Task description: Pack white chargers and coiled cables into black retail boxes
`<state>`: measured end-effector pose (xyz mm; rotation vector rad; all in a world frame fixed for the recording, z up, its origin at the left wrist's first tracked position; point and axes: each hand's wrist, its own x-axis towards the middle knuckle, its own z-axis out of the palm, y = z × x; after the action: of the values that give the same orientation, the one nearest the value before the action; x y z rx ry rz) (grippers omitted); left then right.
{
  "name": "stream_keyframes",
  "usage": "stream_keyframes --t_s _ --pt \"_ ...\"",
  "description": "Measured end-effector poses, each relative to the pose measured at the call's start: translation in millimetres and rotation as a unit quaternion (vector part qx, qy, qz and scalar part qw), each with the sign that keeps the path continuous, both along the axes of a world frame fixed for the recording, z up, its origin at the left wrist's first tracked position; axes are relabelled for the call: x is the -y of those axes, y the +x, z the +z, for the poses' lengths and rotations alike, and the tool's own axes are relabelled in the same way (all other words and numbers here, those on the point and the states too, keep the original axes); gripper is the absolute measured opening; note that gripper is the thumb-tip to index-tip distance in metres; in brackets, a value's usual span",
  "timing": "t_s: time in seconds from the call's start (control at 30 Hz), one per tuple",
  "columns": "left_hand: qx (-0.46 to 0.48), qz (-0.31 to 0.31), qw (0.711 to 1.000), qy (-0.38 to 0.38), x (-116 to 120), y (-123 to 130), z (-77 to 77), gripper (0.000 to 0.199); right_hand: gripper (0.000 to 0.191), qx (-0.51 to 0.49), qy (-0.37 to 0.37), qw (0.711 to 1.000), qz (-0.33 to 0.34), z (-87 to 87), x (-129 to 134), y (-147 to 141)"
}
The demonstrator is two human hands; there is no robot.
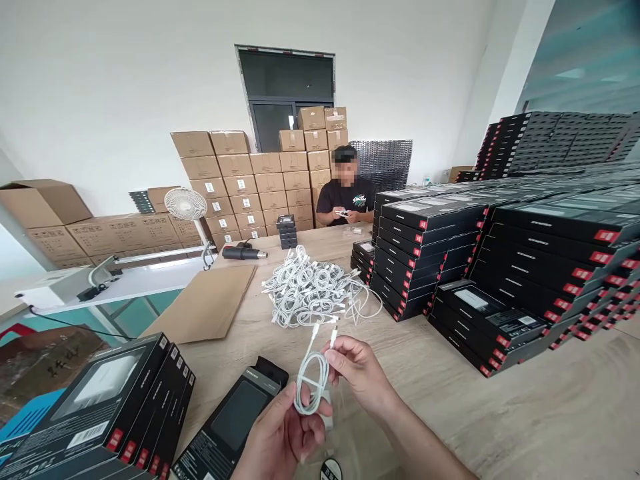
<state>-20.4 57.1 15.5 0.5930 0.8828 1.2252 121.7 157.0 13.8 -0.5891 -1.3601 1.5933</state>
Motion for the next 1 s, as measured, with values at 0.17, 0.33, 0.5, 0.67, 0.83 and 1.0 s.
stream_keyframes --t_s 0.17,0.33,0.5,0.67,0.83,1.0 --pt "-0.14 0.025 0.988 0.055 0.1 -1.3 2.6 0.047 0.053 0.091 0.123 0.973 -0.174 -10.0 -1.6 -0.1" --pt "-0.307 0.035 0.948 0.082 -0.1 -7.8 1.1 0.052 0.053 0.248 0.452 0.828 -0.22 0.6 -0.7 5.2" --pt "-0.368 0.059 0.923 0.097 0.7 -11.2 2.0 0.051 0.023 0.287 0.545 0.743 -0.261 12.7 2.8 0.3" --pt "-0.287 0.11 0.95 0.062 -0.8 -14.5 2.2 0.05 0.024 0.331 0.486 0.768 -0.254 12.9 16.2 -8.9" --pt "-0.249 0.111 0.96 0.055 -1.6 -12.4 -3.5 0.047 0.019 0.273 0.331 0.888 -0.168 12.6 26.5 -16.8" --pt "-0.247 0.101 0.962 0.056 0.9 -7.6 1.9 0.046 0.019 0.223 0.158 0.957 -0.099 13.9 27.2 -22.0"
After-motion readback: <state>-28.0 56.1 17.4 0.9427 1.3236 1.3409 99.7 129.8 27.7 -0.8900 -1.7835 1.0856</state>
